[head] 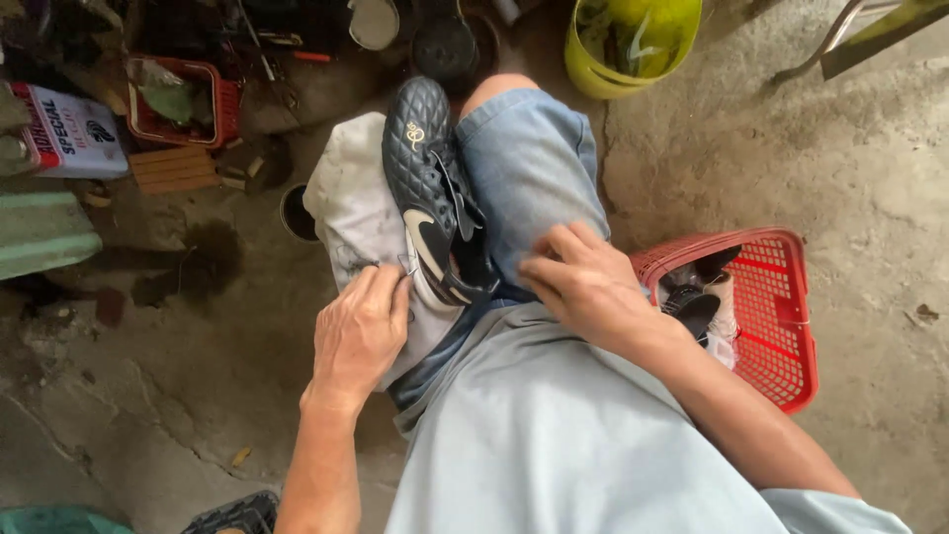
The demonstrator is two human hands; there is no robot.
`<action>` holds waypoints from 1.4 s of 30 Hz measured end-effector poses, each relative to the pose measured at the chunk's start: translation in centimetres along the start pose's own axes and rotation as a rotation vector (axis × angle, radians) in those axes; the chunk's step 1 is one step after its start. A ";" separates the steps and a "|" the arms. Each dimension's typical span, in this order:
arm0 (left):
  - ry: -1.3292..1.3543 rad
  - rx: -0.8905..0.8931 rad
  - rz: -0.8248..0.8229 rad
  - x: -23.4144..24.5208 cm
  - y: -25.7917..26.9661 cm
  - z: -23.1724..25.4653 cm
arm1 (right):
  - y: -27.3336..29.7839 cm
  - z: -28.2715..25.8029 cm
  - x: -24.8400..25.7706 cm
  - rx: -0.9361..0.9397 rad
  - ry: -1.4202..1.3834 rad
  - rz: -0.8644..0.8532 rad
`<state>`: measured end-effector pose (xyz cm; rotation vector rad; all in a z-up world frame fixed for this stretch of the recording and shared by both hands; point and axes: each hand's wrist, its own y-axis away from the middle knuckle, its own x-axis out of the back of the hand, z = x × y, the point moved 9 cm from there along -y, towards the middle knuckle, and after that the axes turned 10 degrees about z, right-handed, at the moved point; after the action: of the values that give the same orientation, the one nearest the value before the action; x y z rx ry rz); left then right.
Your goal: Hand-stitching the sole of a black and white sneaker using a needle and thread in a repair shop.
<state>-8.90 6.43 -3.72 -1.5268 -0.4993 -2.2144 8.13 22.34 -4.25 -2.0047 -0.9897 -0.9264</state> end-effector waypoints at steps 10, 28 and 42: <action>0.031 0.029 0.035 -0.5 -0.3 0.4 | -4.1 -1.8 1.3 -0.422 -1.178 -0.239; -0.030 0.002 0.009 -3.0 -0.3 0.1 | -5.3 -0.4 -9.3 -0.304 -0.458 -0.453; 0.068 0.177 -0.144 -2.1 -0.5 1.5 | -5.2 -1.5 -5.6 -0.201 -0.536 -0.534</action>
<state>-7.27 7.89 -5.25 -1.3584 -0.7835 -2.2517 0.72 21.56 -6.68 -2.2584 -1.8571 -0.7824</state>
